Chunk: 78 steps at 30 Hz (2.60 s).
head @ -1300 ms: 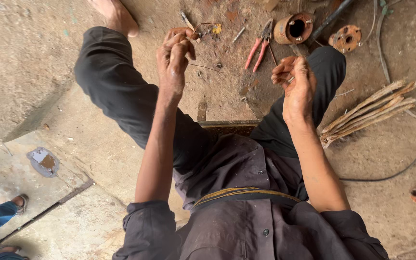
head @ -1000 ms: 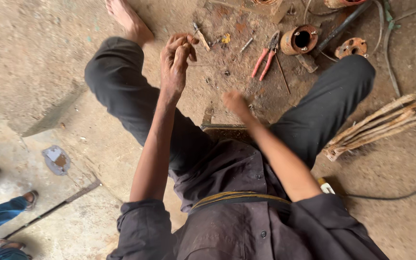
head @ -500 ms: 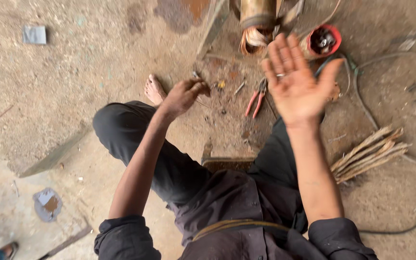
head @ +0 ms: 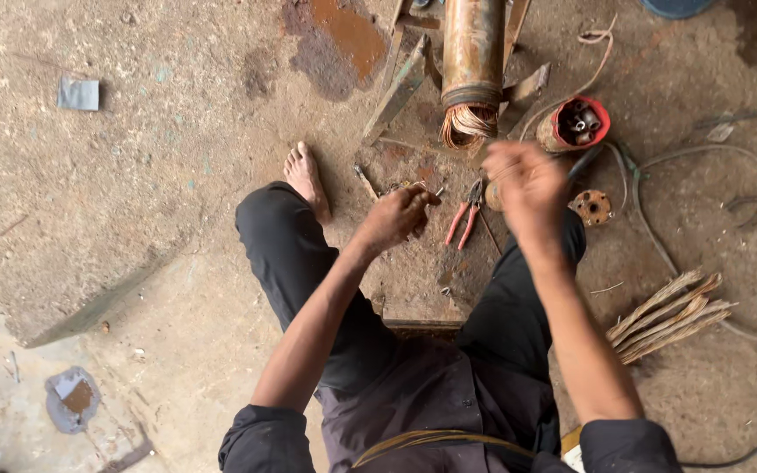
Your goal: The person sits on the floor and uses pliers to pull and separate copper wires from a cylindrical metal coil. They repeatedly extract wire strands, bundle them, and continue removing material from the coil.
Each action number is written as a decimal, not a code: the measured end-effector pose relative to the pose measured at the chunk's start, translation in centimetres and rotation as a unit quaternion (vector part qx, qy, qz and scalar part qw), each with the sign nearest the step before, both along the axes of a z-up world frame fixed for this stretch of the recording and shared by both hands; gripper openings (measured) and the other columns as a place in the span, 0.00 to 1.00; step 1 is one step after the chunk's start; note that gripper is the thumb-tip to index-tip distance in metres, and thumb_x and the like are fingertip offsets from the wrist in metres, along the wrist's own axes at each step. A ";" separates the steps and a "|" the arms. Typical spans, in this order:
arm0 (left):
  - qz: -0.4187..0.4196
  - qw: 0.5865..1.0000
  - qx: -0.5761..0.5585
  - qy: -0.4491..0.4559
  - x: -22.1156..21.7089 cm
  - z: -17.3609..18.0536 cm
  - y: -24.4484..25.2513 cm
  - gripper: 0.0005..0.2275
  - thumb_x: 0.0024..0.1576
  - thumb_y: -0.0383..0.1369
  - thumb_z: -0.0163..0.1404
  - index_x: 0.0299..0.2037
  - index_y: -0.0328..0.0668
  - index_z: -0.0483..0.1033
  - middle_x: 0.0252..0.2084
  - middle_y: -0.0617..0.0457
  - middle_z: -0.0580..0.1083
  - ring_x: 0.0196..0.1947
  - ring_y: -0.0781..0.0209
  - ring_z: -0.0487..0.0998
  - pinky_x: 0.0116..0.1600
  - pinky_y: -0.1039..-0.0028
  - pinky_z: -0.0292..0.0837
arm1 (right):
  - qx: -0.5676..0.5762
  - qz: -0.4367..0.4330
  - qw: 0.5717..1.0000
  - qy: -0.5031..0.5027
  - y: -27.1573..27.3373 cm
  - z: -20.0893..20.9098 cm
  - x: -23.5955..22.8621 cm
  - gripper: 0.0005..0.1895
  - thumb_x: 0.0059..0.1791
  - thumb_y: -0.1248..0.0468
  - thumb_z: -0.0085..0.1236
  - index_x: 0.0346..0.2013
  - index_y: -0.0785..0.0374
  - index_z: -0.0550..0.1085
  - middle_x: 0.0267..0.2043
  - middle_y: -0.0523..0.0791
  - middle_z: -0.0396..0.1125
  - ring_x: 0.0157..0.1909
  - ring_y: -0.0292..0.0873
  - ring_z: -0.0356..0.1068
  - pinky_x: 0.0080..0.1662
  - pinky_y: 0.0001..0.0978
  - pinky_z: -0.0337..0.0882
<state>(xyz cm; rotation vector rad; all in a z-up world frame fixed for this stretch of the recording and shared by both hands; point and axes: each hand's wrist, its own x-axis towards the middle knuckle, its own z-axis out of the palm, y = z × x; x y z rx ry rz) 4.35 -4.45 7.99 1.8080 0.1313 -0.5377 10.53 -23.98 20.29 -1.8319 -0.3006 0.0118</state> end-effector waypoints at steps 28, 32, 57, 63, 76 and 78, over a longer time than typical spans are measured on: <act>0.159 0.983 0.082 -0.032 3.9 -0.5 -1.4 0.20 0.62 0.43 0.37 0.38 0.43 0.83 0.32 0.42 0.79 0.31 0.50 0.81 0.41 0.59 0.75 | -0.350 -0.029 0.905 -0.240 0.8 -15.3 3.4 0.12 0.51 0.73 0.59 0.49 0.64 0.78 0.47 0.49 0.76 0.27 0.38 0.74 0.26 0.26 0.74; 0.172 0.982 0.066 -0.042 4.0 0.0 -1.4 0.20 0.61 0.43 0.38 0.38 0.43 0.83 0.34 0.43 0.81 0.34 0.49 0.82 0.43 0.59 0.76 | -0.350 -0.022 0.911 -0.219 -0.1 -15.3 3.8 0.17 0.50 0.79 0.57 0.52 0.64 0.79 0.41 0.49 0.77 0.27 0.40 0.75 0.24 0.26 0.74; 0.215 0.968 0.124 -0.020 8.5 -5.4 -4.2 0.21 0.55 0.54 0.56 0.53 0.55 0.81 0.26 0.50 0.81 0.14 0.69 0.62 0.19 0.70 0.57 | -0.349 0.023 0.901 -0.258 0.1 -13.9 4.4 0.08 0.58 0.68 0.52 0.51 0.66 0.75 0.40 0.49 0.74 0.34 0.43 0.76 0.35 0.34 0.78; 0.217 0.963 0.111 -0.112 9.5 -7.3 -5.8 0.20 0.60 0.52 0.55 0.53 0.48 0.83 0.26 0.51 0.81 0.21 0.68 0.78 0.29 0.67 0.72 | -0.383 0.030 0.904 -0.186 -0.7 -14.5 4.2 0.11 0.57 0.70 0.51 0.53 0.67 0.76 0.45 0.53 0.75 0.37 0.47 0.77 0.37 0.37 0.80; 0.317 0.910 0.137 -0.228 9.5 -8.7 -5.5 0.11 0.53 0.27 0.53 0.44 0.47 0.84 0.40 0.37 0.78 0.41 0.36 0.79 0.47 0.51 0.73 | -0.283 -0.024 0.938 -0.199 2.6 -11.1 3.8 0.10 0.54 0.70 0.50 0.46 0.66 0.78 0.48 0.56 0.73 0.48 0.62 0.73 0.48 0.48 0.73; 0.303 0.924 0.115 -0.201 9.9 -8.5 -5.1 0.17 0.49 0.22 0.52 0.47 0.50 0.84 0.44 0.45 0.81 0.45 0.46 0.82 0.54 0.60 0.77 | -0.294 -0.051 0.939 -0.173 3.5 -9.8 3.4 0.14 0.49 0.71 0.50 0.45 0.60 0.80 0.47 0.53 0.75 0.47 0.59 0.74 0.48 0.48 0.73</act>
